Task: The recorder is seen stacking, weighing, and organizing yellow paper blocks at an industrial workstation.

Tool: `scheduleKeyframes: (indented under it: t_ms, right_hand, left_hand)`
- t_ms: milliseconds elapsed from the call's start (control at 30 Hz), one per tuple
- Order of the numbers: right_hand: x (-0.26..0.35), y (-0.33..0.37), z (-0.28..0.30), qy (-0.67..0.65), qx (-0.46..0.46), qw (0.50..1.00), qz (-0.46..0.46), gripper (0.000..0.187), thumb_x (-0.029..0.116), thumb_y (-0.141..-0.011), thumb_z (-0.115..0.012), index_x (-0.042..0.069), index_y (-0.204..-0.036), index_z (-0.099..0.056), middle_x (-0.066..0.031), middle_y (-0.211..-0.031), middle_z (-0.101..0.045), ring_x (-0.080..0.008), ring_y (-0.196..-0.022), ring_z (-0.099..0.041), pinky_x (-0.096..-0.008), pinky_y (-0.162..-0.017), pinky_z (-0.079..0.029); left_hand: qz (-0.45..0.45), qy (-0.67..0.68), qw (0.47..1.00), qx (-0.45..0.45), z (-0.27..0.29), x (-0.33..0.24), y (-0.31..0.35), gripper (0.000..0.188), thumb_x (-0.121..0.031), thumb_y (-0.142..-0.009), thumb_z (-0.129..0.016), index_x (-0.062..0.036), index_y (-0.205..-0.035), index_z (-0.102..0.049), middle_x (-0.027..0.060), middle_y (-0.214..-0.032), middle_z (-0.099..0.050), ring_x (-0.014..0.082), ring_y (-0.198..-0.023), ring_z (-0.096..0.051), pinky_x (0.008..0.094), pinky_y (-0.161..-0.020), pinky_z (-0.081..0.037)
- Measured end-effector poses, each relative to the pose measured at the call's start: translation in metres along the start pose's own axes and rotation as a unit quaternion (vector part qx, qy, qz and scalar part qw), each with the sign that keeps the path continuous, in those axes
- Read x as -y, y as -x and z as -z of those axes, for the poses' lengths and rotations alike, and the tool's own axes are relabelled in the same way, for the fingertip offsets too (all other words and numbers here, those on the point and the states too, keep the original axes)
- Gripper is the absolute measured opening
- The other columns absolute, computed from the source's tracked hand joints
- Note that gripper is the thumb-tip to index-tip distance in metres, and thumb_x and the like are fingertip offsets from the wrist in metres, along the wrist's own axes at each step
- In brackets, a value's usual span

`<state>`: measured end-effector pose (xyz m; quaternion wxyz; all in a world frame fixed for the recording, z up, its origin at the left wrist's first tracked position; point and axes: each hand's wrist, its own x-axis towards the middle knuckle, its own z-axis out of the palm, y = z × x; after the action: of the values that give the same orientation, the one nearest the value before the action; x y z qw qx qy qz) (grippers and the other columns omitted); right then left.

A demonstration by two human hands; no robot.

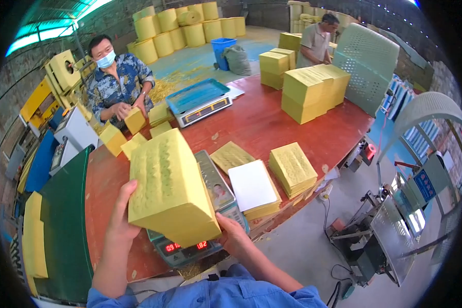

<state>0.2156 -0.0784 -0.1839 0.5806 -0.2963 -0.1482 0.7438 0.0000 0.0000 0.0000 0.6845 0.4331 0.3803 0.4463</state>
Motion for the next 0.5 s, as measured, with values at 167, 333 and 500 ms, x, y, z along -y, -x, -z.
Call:
scheduleKeyframes:
  t_ms: [167,333,500]
  right_hand:
    - [0.027,0.023,-0.013,0.074,-0.059,0.995,0.003,0.040,0.033,-0.106,-0.050,0.003,-0.128,-0.062,-0.0082,-0.123,-0.069,-0.0172,-0.105,-0.067,-0.0342,-0.091,-0.053]
    - [0.110,0.014,0.010,0.074,-0.057,0.990,0.105,0.038,0.029,-0.104,-0.054,-0.002,-0.126,-0.062,-0.0089,-0.116,-0.070,-0.0158,-0.105,-0.065,-0.0304,-0.093,-0.049]
    - [0.239,-0.014,0.043,0.136,-0.058,0.963,0.225,0.046,0.028,-0.106,-0.050,-0.003,-0.140,-0.053,-0.0120,-0.129,-0.065,-0.0180,-0.116,-0.062,-0.0318,-0.099,-0.047]
  left_hand:
    - [-0.009,0.029,0.999,0.021,-0.032,-0.008,0.012,0.055,-0.041,-0.101,-0.051,0.0001,-0.137,-0.054,0.0126,-0.126,-0.066,0.0186,-0.110,-0.066,0.0340,-0.094,-0.052]
    - [-0.059,0.059,0.994,0.077,-0.087,-0.012,-0.018,0.049,-0.037,-0.104,-0.046,0.0000,-0.135,-0.055,0.0120,-0.123,-0.067,0.0178,-0.108,-0.066,0.0330,-0.093,-0.052]
    - [-0.042,0.080,0.983,0.157,-0.178,-0.005,-0.101,0.045,-0.033,-0.104,-0.048,-0.0007,-0.134,-0.055,0.0104,-0.121,-0.067,0.0178,-0.107,-0.065,0.0337,-0.093,-0.053]
